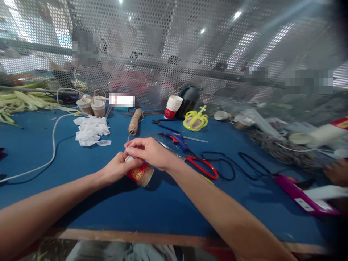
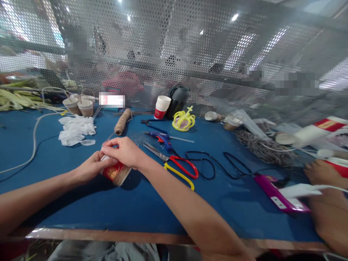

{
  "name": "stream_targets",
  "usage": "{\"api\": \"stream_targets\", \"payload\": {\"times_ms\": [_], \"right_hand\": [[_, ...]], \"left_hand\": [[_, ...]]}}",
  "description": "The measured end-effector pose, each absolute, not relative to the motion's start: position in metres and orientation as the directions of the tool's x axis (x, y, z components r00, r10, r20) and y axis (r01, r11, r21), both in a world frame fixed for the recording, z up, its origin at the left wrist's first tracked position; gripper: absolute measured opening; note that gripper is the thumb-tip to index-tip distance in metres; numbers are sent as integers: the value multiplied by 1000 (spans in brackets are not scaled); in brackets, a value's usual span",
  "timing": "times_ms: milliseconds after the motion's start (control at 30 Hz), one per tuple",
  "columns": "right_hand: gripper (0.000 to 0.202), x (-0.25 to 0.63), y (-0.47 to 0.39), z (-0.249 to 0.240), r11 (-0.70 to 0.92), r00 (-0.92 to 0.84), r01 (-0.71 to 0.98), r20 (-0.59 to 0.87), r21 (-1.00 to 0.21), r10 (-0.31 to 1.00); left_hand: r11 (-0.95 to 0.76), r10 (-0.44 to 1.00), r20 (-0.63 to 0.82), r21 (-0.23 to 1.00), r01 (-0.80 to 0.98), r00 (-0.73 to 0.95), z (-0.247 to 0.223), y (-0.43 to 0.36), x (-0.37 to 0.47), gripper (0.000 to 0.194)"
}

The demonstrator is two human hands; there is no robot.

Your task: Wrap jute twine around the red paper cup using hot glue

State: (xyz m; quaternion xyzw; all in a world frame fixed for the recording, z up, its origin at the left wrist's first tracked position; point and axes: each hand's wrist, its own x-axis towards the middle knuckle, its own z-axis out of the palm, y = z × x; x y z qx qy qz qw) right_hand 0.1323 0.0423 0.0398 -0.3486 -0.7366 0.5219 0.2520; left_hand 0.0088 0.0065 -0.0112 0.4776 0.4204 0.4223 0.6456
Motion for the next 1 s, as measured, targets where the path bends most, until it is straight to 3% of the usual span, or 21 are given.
{"api": "stream_targets", "payload": {"times_ms": [167, 333, 467, 567, 633, 800, 933, 1000], "right_hand": [[11, 125, 50, 36, 217, -602, 324, -23, -921, 798], [19, 160, 72, 38, 260, -391, 491, 56, -831, 919], [21, 220, 97, 39, 99, 7, 814, 180, -572, 984], [6, 256, 109, 30, -9, 79, 874, 122, -486, 989], [8, 266, 113, 20, -40, 63, 888, 36, -459, 997], [12, 257, 120, 4, -79, 75, 875, -26, -478, 997], [5, 247, 113, 12, -64, 64, 805, -21, -589, 998], [17, 243, 101, 22, -19, 45, 751, 22, -660, 999]], "left_hand": [[196, 945, -161, 976, -96, 286, -11, 5, 9, 32], [172, 961, -174, 985, 31, 216, -10, 5, 2, 39], [128, 983, -141, 985, 113, 118, -9, 7, -2, 40], [107, 989, -120, 984, 144, 84, -8, 8, -2, 39], [94, 991, -107, 984, 150, 83, -9, 8, -2, 39], [51, 994, -66, 986, 159, 90, -11, 9, -4, 40], [10, 998, -23, 977, 213, 61, -13, 10, -7, 41], [6, 998, -21, 972, 236, 58, -14, 10, -8, 42]]}}
